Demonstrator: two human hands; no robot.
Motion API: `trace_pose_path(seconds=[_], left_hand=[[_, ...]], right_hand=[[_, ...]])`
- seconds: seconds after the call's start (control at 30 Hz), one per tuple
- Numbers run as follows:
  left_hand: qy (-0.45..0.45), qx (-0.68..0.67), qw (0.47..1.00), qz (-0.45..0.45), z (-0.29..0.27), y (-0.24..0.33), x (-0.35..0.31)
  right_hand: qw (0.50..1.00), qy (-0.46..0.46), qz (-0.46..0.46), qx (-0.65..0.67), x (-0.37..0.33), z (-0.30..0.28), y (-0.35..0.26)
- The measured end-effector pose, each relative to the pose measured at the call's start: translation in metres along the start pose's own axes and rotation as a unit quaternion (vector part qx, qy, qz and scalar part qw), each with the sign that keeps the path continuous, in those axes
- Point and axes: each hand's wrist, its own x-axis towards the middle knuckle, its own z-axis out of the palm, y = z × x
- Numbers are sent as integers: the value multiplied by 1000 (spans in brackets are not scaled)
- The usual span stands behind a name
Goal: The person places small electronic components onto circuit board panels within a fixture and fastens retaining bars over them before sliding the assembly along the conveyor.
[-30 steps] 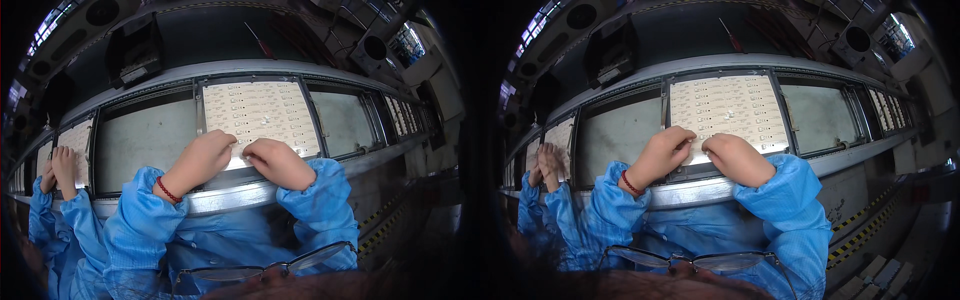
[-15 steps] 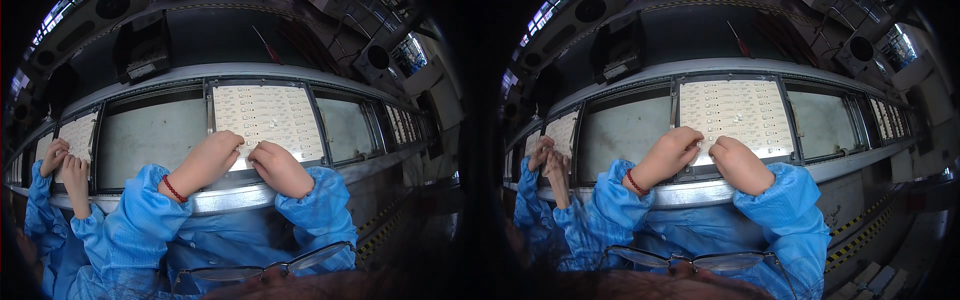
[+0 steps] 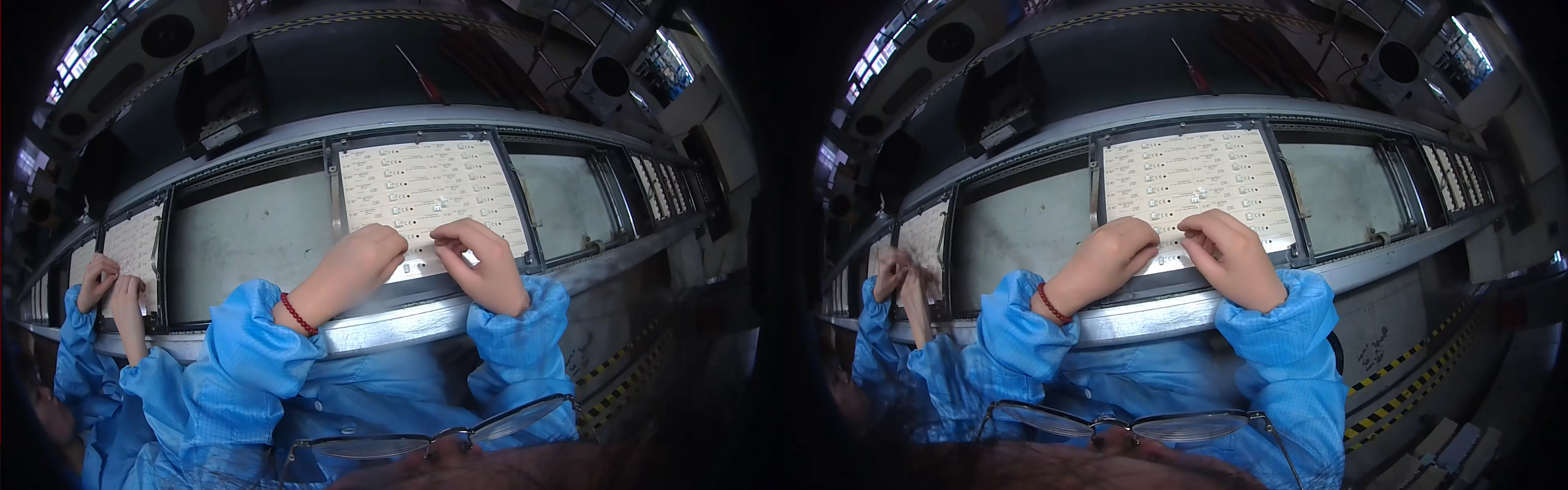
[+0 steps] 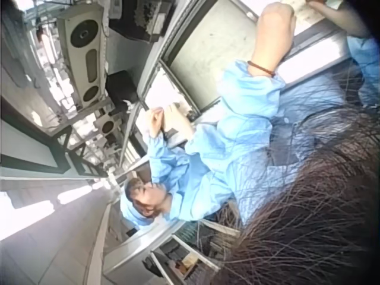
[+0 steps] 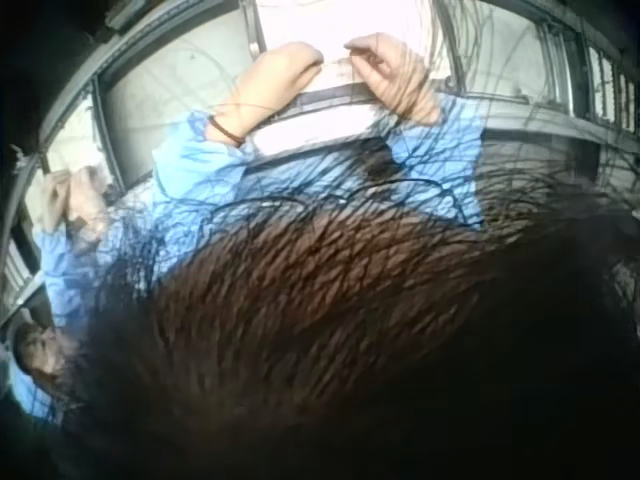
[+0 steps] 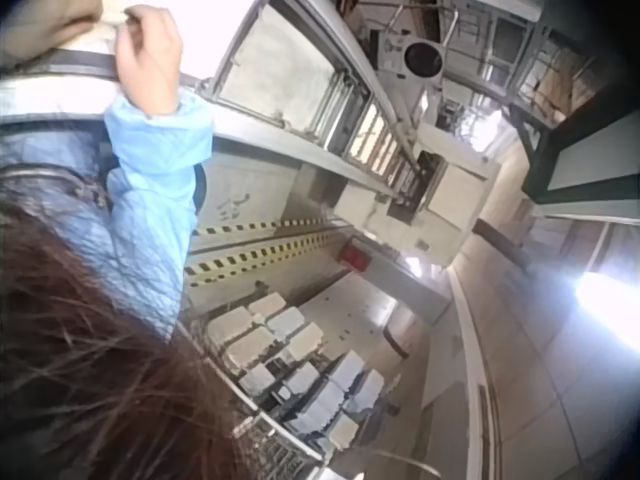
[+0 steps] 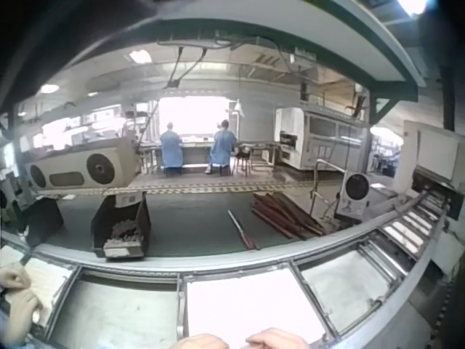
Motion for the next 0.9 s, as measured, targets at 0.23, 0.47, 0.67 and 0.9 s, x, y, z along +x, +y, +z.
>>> trace_pose_path(seconds=[0.23, 0.47, 0.67, 0.9], left_hand=[[-9, 45, 998, 46, -3, -2, 0], [-31, 81, 994, 60, -5, -2, -1], [-50, 115, 989, 80, -4, 7, 3], [-55, 167, 983, 51, -10, 28, 8]], right_hand=[[999, 39, -36, -3, -1, -4, -8], [997, 73, -25, 10, -8, -5, -5], [995, 96, -12, 23, -8, -7, -8], [930, 297, 42, -212, -19, -47, 12]])
